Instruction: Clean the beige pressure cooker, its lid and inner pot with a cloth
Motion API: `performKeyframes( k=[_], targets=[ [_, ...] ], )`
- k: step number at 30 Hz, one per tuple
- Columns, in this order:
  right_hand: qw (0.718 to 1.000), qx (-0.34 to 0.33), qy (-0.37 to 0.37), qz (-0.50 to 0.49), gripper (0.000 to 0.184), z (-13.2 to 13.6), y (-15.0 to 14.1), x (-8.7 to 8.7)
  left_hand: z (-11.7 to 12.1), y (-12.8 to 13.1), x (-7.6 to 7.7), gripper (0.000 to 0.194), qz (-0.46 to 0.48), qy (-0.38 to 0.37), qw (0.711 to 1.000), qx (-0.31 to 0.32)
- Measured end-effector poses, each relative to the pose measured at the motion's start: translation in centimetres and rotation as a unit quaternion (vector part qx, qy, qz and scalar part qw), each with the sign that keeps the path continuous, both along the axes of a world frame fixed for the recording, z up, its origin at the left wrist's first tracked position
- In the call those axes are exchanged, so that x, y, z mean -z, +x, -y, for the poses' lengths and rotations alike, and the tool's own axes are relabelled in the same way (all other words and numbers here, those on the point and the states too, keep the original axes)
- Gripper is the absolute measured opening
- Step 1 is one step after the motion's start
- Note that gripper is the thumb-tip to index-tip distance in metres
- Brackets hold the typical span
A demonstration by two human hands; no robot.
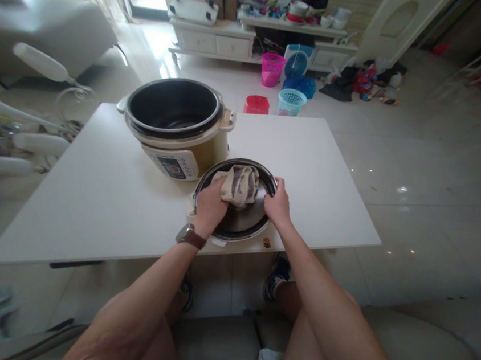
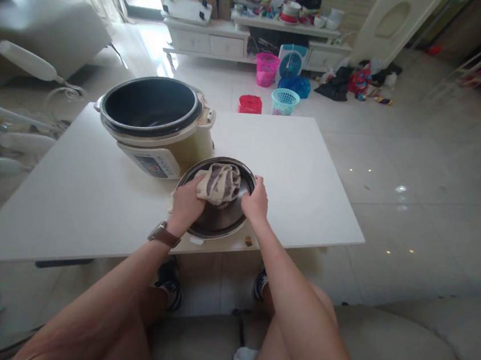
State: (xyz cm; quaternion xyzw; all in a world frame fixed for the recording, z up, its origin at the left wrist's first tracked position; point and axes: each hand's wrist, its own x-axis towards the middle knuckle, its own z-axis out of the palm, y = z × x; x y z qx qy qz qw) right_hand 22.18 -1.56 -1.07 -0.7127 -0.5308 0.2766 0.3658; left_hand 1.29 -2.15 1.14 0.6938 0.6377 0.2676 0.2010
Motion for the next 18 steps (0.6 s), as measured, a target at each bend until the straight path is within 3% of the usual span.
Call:
performKeyframes(
  k=[3,6,9,13,18],
  targets=[
    [1.000,0.000,0.002,-0.006,0.060,0.2,-0.8,0.2,-0.6,-0.1,-0.3,0.060,0.020,0.048,0.998,-0.033],
    [1.000,0.006,0.013,-0.019,0.056,0.2,-1.3,0.3,-0.5,0.8,0.6,0.076,-0.021,0.010,0.998,0.051],
    [0.999,0.026,0.017,-0.033,0.041,0.0,-1.4,0.3,-0.1,2.2,1.5,0.087,-0.050,-0.038,0.990,0.126],
    [0.996,0.048,0.019,-0.072,0.034,-0.4,-1.2,0.5,0.0,2.6,1.1,0.077,-0.029,-0.063,0.980,0.185],
    [0.994,0.059,0.026,-0.087,0.032,-0.7,-0.8,1.0,-0.2,-0.3,-0.9,0.048,0.042,-0.138,0.935,0.324]
  ],
)
